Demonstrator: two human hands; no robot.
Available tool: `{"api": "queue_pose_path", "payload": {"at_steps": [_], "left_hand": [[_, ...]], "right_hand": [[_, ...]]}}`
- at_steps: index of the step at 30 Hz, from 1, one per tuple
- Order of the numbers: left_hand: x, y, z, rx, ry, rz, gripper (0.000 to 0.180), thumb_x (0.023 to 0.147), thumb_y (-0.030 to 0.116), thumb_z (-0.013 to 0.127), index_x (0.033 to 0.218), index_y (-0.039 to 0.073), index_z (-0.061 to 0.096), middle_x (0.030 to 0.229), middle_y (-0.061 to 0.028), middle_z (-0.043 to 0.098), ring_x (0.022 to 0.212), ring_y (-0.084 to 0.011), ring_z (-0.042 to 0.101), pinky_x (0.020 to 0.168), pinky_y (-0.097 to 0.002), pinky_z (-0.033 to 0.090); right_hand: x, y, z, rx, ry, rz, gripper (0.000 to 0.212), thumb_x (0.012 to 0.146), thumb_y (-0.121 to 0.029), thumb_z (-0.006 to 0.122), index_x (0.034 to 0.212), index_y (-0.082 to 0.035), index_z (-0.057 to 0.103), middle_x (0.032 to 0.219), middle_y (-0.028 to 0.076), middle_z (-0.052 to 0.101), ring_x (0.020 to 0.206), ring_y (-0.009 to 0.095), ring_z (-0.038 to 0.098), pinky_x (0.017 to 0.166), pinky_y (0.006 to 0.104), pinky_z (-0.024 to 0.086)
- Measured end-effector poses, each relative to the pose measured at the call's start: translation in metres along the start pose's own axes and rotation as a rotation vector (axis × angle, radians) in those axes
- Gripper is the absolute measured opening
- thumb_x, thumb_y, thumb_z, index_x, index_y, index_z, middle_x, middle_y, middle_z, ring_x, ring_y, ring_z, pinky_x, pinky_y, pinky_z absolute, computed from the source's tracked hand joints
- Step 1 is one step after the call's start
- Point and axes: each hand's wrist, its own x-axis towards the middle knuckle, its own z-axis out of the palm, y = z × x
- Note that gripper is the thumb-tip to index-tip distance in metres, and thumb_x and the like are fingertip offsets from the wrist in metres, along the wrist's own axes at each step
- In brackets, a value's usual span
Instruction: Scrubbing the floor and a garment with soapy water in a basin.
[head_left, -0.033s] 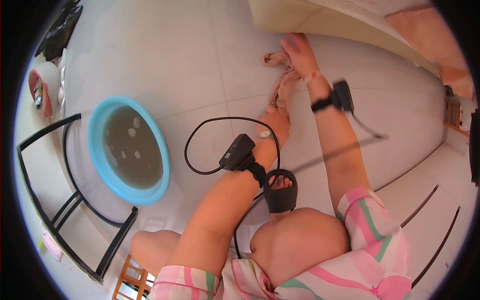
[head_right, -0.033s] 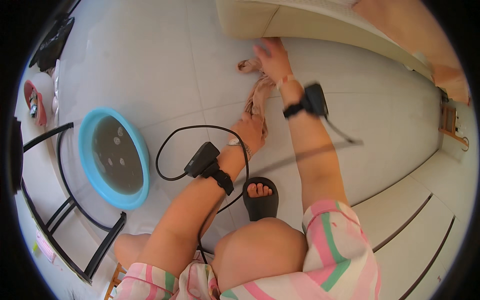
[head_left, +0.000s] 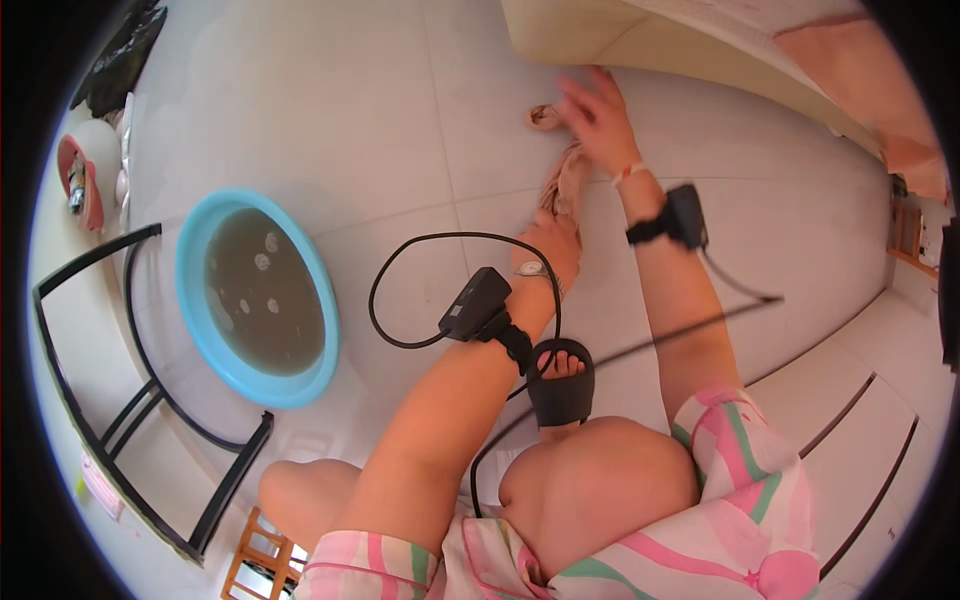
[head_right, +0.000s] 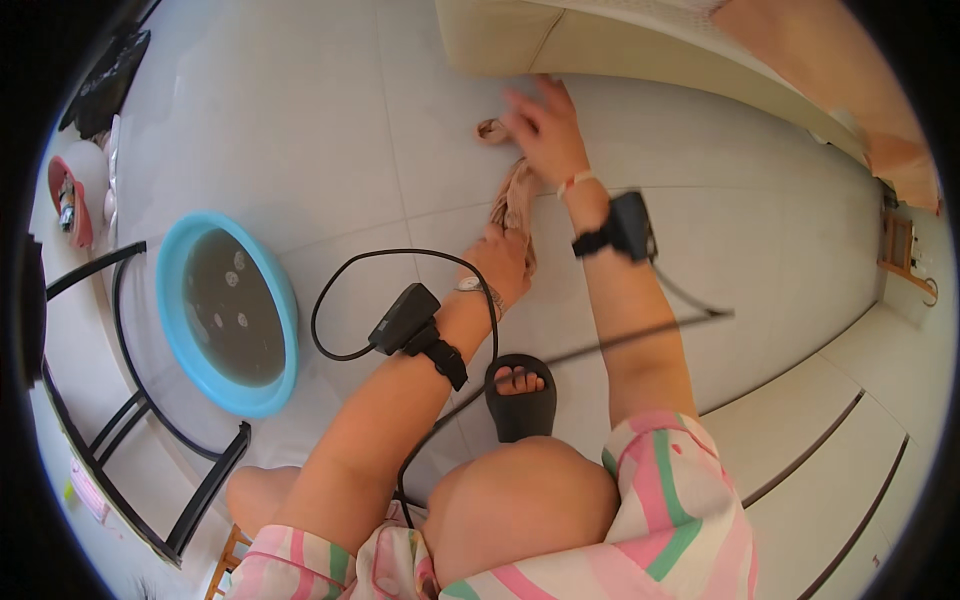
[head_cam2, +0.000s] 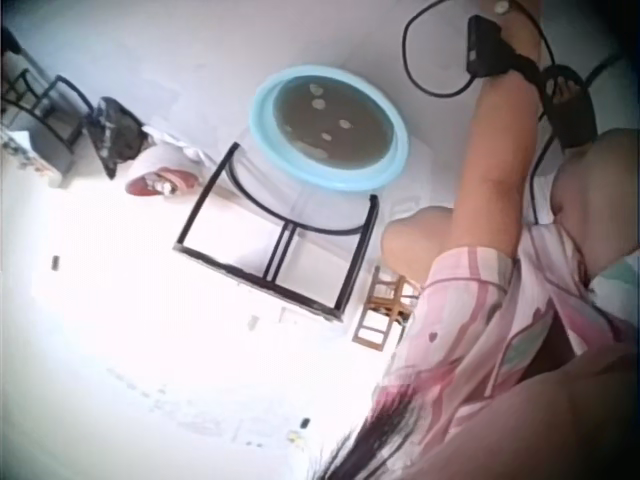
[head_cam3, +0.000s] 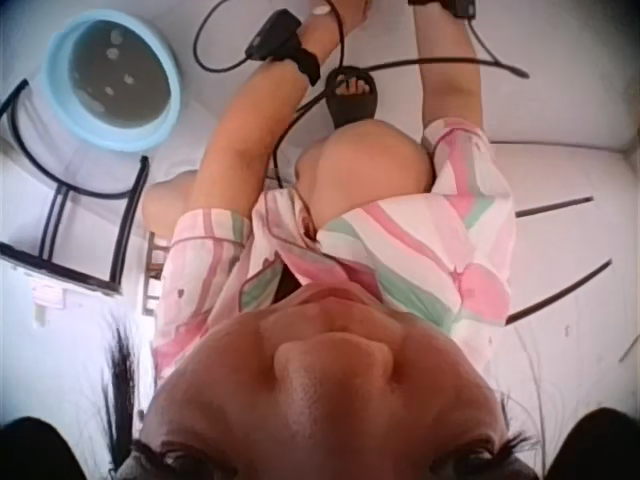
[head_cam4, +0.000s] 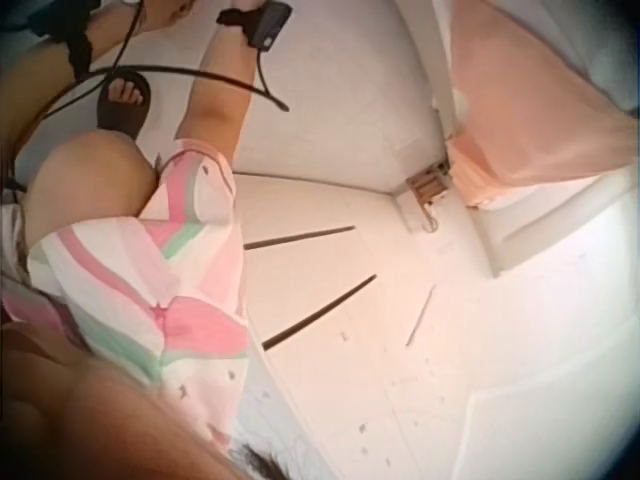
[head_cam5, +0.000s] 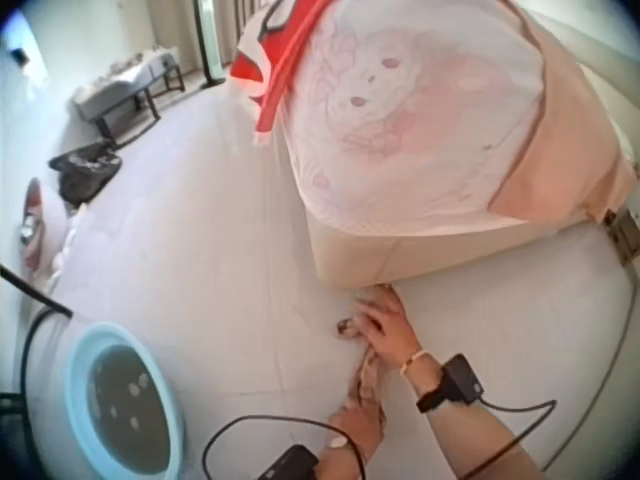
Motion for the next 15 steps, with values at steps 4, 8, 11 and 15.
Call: {"api": "queue_pose_path", "payload": {"at_steps": [4, 8, 11, 15], "left_hand": [[0.004, 0.006, -0.016, 0.004, 0.021, -0.033, 0.048, 0.074, 0.028, 0.082, 0.104, 0.0, 0.058, 0.104, -0.0179, 0.061, 0.087, -0.0293, 0.072, 0.071, -0.0372, 0.061], [-0.001, 0.017, -0.019, -0.025, 0.003, -0.018, 0.047, 0.075, 0.028, 0.081, 0.103, 0.0, 0.058, 0.105, -0.0193, 0.062, 0.087, -0.0306, 0.072, 0.073, -0.0385, 0.061], [-0.002, 0.023, -0.013, -0.08, 0.05, -0.007, 0.045, 0.075, 0.027, 0.079, 0.102, -0.001, 0.058, 0.106, -0.0205, 0.062, 0.089, -0.034, 0.071, 0.075, -0.0415, 0.06], [-0.003, 0.015, -0.022, -0.303, 0.1, 0.05, 0.041, 0.075, 0.021, 0.077, 0.105, 0.0, 0.057, 0.106, -0.0199, 0.061, 0.091, -0.039, 0.067, 0.076, -0.0469, 0.057]], "right_hand": [[-0.023, -0.028, 0.007, -0.522, -0.076, -0.466, 0.035, 0.087, -0.007, 0.064, 0.121, -0.013, 0.069, 0.126, 0.006, 0.064, 0.118, 0.029, 0.059, 0.101, 0.0394, 0.05], [0.022, -0.045, 0.047, -0.444, -0.009, -0.747, 0.032, 0.088, -0.008, 0.059, 0.12, -0.012, 0.066, 0.123, 0.005, 0.065, 0.112, 0.03, 0.06, 0.099, 0.0419, 0.049], [0.043, -0.045, 0.059, -0.633, 0.008, -0.521, 0.032, 0.088, -0.006, 0.059, 0.118, -0.012, 0.068, 0.117, 0.01, 0.067, 0.112, 0.032, 0.061, 0.096, 0.0434, 0.051], [0.048, -0.035, 0.022, -0.874, 0.072, -0.411, 0.028, 0.087, -0.011, 0.06, 0.114, -0.014, 0.068, 0.113, 0.009, 0.068, 0.109, 0.032, 0.062, 0.092, 0.0434, 0.052]]}}
